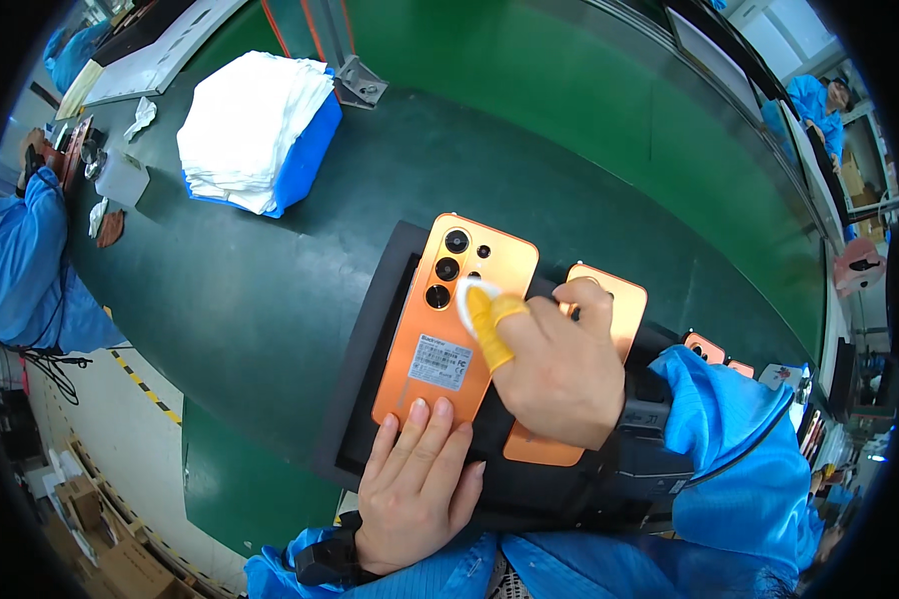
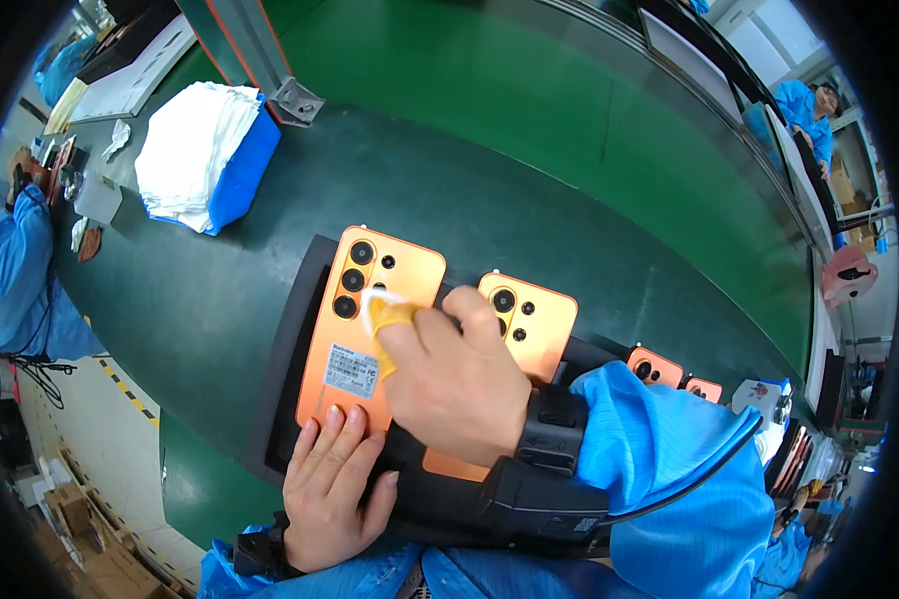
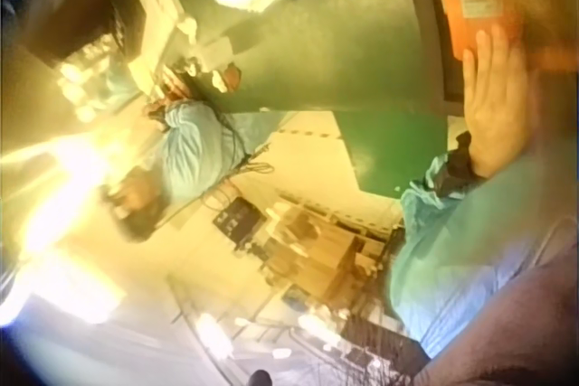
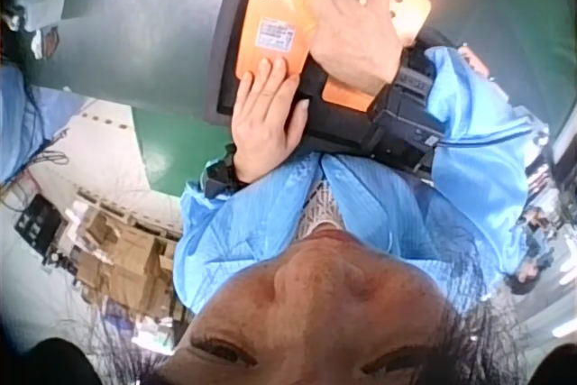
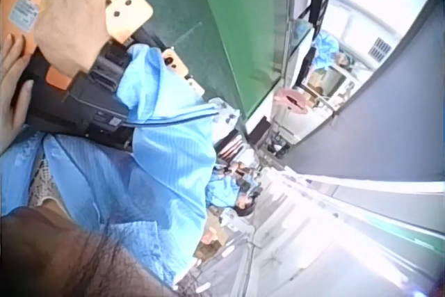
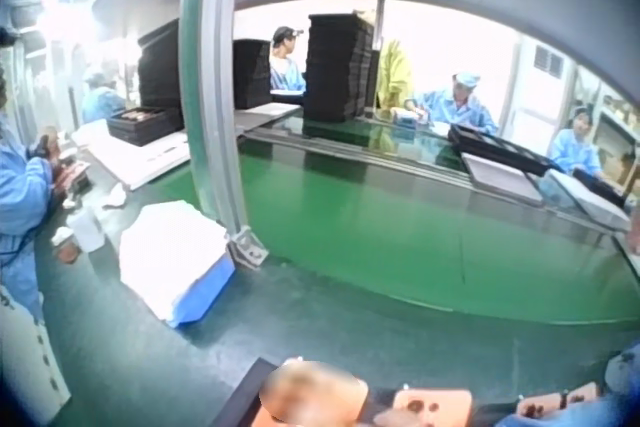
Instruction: Cleaning the back of smartphones with a cloth and liquid.
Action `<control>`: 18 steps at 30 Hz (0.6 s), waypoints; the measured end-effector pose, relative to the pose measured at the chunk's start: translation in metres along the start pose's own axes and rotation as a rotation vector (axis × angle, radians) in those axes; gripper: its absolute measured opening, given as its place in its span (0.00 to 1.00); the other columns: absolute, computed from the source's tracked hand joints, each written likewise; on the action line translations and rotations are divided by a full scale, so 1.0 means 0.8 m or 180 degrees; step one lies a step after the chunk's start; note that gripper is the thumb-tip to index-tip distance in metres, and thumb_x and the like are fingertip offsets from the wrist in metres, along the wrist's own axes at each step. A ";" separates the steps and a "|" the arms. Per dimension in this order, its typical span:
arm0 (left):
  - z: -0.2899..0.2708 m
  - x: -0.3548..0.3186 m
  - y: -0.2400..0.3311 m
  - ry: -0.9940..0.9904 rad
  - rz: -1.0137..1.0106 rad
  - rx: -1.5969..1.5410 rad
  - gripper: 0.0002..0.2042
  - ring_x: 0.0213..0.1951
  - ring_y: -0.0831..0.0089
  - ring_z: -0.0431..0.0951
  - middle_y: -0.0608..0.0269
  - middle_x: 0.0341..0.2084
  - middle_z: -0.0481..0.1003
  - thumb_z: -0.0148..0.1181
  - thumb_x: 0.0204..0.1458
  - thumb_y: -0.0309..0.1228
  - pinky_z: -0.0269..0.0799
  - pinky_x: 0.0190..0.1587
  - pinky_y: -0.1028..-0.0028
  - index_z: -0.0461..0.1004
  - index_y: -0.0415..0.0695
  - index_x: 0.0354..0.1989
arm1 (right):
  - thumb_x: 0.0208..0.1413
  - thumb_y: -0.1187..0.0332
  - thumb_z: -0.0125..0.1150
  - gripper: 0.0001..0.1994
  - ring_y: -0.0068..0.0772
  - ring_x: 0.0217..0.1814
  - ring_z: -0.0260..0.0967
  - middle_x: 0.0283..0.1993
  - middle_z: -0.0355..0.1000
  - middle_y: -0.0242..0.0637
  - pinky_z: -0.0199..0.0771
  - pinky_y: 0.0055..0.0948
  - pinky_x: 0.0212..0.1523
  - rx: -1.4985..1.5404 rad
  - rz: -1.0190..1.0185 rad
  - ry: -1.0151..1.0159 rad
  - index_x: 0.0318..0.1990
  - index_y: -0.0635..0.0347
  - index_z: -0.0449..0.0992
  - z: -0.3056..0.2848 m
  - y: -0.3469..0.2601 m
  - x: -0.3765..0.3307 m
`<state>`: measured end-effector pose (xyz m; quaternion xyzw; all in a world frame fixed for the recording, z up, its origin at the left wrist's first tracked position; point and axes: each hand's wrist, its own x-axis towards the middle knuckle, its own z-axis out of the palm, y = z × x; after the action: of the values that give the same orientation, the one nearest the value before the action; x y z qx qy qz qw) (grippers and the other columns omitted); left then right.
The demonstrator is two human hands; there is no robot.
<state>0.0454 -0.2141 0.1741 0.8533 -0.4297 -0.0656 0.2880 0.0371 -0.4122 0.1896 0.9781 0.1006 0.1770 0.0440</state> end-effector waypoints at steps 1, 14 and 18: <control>0.000 0.000 0.000 -0.0004 0.0001 0.0012 0.18 0.58 0.54 0.69 0.48 0.52 0.72 0.64 0.44 0.32 0.56 0.63 0.56 0.77 0.40 0.45 | 0.30 0.67 0.58 0.04 0.30 0.32 0.61 0.28 0.61 0.29 0.55 0.38 0.47 -0.0005 0.0009 -0.0002 0.12 0.52 0.71 0.001 0.002 0.000; -0.001 0.002 -0.002 -0.0008 0.0062 -0.0013 0.18 0.58 0.54 0.69 0.47 0.52 0.72 0.63 0.44 0.32 0.57 0.63 0.56 0.77 0.40 0.44 | 0.45 0.68 0.64 0.06 0.29 0.32 0.67 0.27 0.67 0.30 0.55 0.44 0.51 -0.0051 -0.0015 -0.0038 0.28 0.61 0.78 0.004 0.047 0.026; 0.000 -0.003 -0.001 -0.0024 -0.0008 0.0057 0.17 0.58 0.54 0.69 0.47 0.52 0.72 0.63 0.44 0.32 0.57 0.63 0.57 0.77 0.40 0.44 | 0.44 0.69 0.62 0.04 0.28 0.34 0.68 0.32 0.68 0.31 0.55 0.44 0.51 -0.0032 0.0200 -0.0011 0.23 0.59 0.79 0.011 0.068 0.049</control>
<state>0.0443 -0.2117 0.1734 0.8562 -0.4302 -0.0654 0.2786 0.0858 -0.4572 0.2013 0.9808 0.0689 0.1771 0.0436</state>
